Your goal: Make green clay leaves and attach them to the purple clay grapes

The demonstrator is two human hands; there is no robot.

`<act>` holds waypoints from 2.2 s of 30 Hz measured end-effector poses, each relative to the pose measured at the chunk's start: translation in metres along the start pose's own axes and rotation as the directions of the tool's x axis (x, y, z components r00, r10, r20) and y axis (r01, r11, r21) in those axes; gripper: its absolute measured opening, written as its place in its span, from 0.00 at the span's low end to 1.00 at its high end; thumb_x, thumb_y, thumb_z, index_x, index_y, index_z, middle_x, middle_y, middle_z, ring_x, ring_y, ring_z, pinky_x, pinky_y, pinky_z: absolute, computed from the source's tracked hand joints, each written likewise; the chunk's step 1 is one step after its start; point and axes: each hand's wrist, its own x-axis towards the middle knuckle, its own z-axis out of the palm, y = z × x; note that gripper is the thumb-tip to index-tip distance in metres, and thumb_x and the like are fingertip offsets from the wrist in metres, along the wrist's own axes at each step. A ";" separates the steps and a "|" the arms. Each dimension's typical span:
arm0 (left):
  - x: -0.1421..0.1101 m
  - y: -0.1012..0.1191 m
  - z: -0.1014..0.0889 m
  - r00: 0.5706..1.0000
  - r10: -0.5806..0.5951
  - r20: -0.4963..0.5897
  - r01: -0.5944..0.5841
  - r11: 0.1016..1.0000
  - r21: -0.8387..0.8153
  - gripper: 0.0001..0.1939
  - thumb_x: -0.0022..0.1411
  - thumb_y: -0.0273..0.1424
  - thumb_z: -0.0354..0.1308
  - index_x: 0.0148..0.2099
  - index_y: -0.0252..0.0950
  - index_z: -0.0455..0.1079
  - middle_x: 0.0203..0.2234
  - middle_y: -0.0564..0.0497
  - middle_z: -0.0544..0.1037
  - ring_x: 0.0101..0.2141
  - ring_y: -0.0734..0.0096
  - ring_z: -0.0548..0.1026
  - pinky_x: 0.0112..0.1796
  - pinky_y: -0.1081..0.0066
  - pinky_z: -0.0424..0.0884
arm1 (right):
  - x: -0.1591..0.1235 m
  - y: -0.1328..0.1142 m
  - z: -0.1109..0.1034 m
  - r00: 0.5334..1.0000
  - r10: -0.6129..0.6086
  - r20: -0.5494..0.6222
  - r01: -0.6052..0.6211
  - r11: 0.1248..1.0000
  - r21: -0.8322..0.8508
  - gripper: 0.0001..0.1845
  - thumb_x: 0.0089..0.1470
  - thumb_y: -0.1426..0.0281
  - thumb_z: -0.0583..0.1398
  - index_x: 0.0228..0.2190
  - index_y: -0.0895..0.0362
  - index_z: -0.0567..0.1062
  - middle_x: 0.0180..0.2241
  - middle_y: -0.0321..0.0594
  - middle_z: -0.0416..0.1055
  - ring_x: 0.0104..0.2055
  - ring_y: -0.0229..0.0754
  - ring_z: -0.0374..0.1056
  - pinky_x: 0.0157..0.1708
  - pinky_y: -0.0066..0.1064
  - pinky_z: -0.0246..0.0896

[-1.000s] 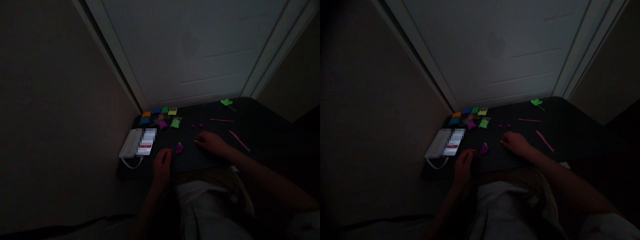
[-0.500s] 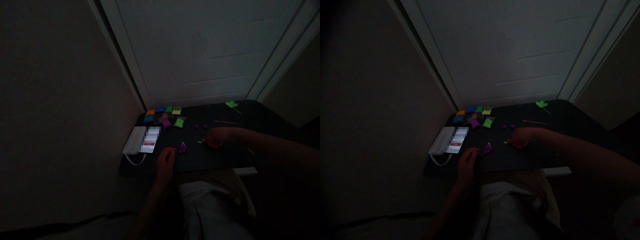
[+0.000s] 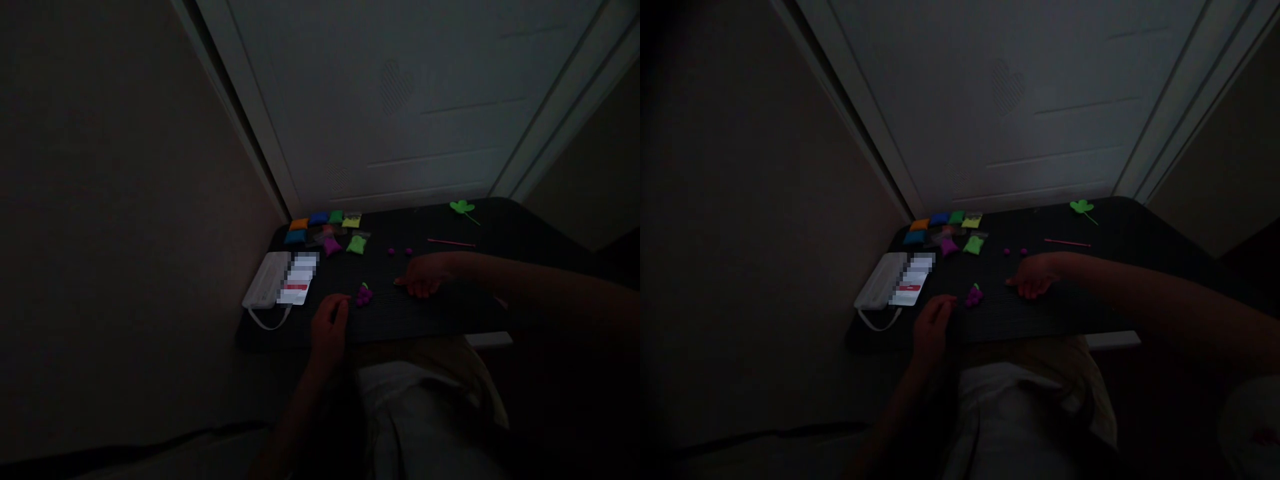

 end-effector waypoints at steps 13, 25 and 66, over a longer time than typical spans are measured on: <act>0.000 0.001 0.000 1.000 -0.008 0.007 0.008 1.000 0.013 0.11 0.61 0.34 0.47 0.39 0.36 0.69 0.34 0.49 0.73 0.37 0.69 0.71 0.39 0.70 0.65 | 0.001 -0.010 -0.001 0.993 0.121 0.015 -0.119 0.989 -0.082 0.27 0.45 0.47 0.55 0.20 0.60 0.71 0.20 0.38 0.68 0.22 0.35 0.64 0.22 0.26 0.54; 0.000 -0.002 0.000 1.000 -0.003 0.012 0.002 1.000 0.009 0.10 0.61 0.33 0.47 0.39 0.37 0.68 0.35 0.50 0.73 0.37 0.70 0.70 0.39 0.70 0.64 | 0.011 -0.010 -0.011 0.964 0.246 0.098 -0.226 0.958 -0.177 0.31 0.47 0.46 0.51 0.20 0.62 0.72 0.21 0.41 0.68 0.21 0.35 0.62 0.22 0.26 0.53; 0.000 0.005 0.000 1.000 -0.031 -0.003 0.031 0.999 0.009 0.11 0.60 0.34 0.48 0.38 0.36 0.70 0.34 0.49 0.74 0.37 0.68 0.71 0.39 0.68 0.65 | -0.011 0.012 0.033 0.678 -0.628 -0.382 0.256 0.689 -0.678 0.16 0.53 0.62 0.53 0.39 0.56 0.73 0.41 0.44 0.69 0.41 0.46 0.66 0.42 0.33 0.59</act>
